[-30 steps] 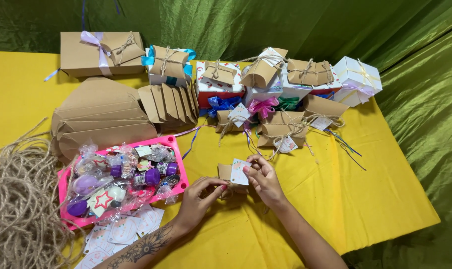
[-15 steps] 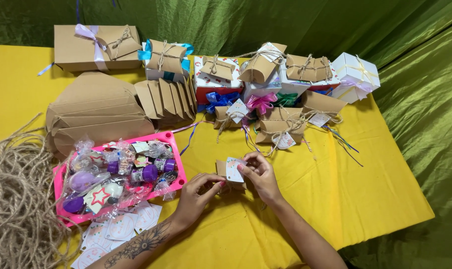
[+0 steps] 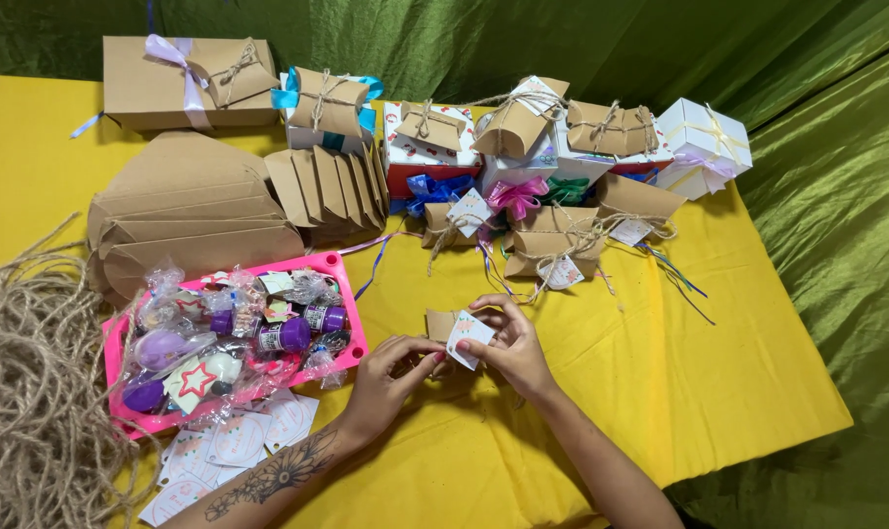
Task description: Assembling a small cardboard gift box by folding the pre-scored edges and tying it shut with twine.
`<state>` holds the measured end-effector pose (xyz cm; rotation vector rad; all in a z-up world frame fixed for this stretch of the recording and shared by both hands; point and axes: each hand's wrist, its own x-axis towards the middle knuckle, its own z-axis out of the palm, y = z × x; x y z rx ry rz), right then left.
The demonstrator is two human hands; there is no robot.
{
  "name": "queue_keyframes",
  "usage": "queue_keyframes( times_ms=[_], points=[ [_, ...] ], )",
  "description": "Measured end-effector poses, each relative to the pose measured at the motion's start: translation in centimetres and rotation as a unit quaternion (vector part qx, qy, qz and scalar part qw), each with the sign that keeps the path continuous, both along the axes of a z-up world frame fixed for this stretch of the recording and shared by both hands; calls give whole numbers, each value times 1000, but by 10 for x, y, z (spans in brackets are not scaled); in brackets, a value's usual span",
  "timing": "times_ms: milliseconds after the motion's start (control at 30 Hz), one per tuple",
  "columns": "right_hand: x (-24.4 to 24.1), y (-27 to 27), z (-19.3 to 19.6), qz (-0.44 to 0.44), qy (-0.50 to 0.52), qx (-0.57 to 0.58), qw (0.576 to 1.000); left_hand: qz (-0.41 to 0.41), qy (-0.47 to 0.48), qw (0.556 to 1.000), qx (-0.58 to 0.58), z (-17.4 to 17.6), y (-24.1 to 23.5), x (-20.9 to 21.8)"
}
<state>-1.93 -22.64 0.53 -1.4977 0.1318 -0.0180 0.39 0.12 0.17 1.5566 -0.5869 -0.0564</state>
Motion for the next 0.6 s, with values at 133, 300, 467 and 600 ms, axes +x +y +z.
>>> queue_keyframes(
  times_ms=[133,300,467,600],
  points=[
    [0,0,1,1,15,-5,1000,6,-14,1000,-8,-4,-1,1],
    [5,-10,-17,10,23,116,993,5,-16,1000,-9,2,0,0],
    [6,-12,-18,16,30,187,982,1,-19,1000,-3,1,1,0],
    [6,-10,-18,32,35,175,983,1,-11,1000,-3,4,1,0]
  ],
)
